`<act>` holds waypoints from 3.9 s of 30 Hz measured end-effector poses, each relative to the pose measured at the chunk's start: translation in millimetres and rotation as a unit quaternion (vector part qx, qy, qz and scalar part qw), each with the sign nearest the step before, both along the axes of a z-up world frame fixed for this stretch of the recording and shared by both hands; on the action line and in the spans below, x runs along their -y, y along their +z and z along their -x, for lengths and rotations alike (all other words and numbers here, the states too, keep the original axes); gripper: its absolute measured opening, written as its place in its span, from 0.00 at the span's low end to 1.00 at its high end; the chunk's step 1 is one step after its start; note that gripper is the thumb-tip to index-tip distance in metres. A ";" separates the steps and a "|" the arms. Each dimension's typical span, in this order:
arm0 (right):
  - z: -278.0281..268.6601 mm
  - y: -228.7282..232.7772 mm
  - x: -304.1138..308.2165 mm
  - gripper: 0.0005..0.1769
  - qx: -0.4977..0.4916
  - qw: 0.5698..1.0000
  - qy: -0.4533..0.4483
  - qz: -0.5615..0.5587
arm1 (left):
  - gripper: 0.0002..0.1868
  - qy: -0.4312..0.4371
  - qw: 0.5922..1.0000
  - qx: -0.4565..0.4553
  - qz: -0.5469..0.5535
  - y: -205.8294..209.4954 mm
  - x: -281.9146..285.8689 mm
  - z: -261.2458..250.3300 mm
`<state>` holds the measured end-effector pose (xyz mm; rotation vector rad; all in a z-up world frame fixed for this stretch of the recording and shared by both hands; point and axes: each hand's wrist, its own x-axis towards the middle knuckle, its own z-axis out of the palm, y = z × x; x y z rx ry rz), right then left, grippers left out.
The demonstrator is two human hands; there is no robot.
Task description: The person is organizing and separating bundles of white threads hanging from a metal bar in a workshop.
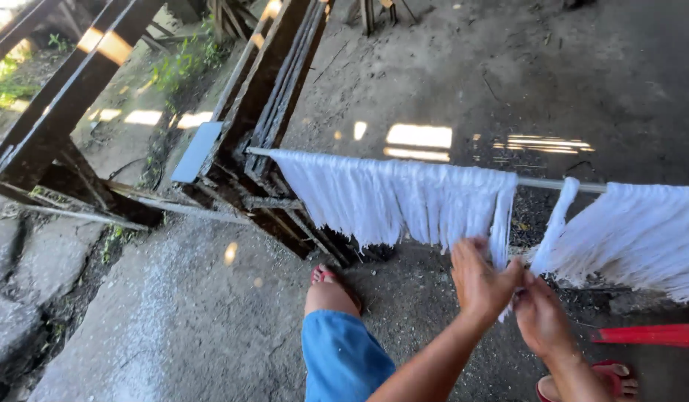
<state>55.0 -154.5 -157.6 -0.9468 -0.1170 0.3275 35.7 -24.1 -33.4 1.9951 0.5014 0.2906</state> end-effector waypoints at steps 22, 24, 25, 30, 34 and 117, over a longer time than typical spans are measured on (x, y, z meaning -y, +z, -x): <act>-117.2 16.4 2.6 0.24 0.109 0.747 -0.080 0.650 | 0.30 -0.099 0.951 -0.007 0.295 36.9 -13.3 68.5; -84.1 -10.4 0.7 0.26 0.104 0.810 -0.023 0.577 | 0.20 -0.124 0.970 0.114 0.174 -19.7 -24.1 64.0; -57.1 6.8 -1.5 0.26 0.099 0.809 -0.021 0.579 | 0.20 -0.124 0.970 0.109 0.177 -31.3 -27.2 58.3; 22.7 24.4 -1.7 0.20 -0.037 0.926 -0.023 0.374 | 0.24 -0.087 0.973 0.213 -0.036 -18.1 -27.8 33.0; 39.5 79.2 15.3 0.21 0.016 0.910 0.053 0.411 | 0.11 -0.203 0.949 0.092 0.222 -7.0 -11.7 17.3; 52.6 145.8 18.5 0.22 0.196 0.861 -0.002 0.470 | 0.15 -0.289 0.913 0.004 0.289 11.1 -19.6 8.0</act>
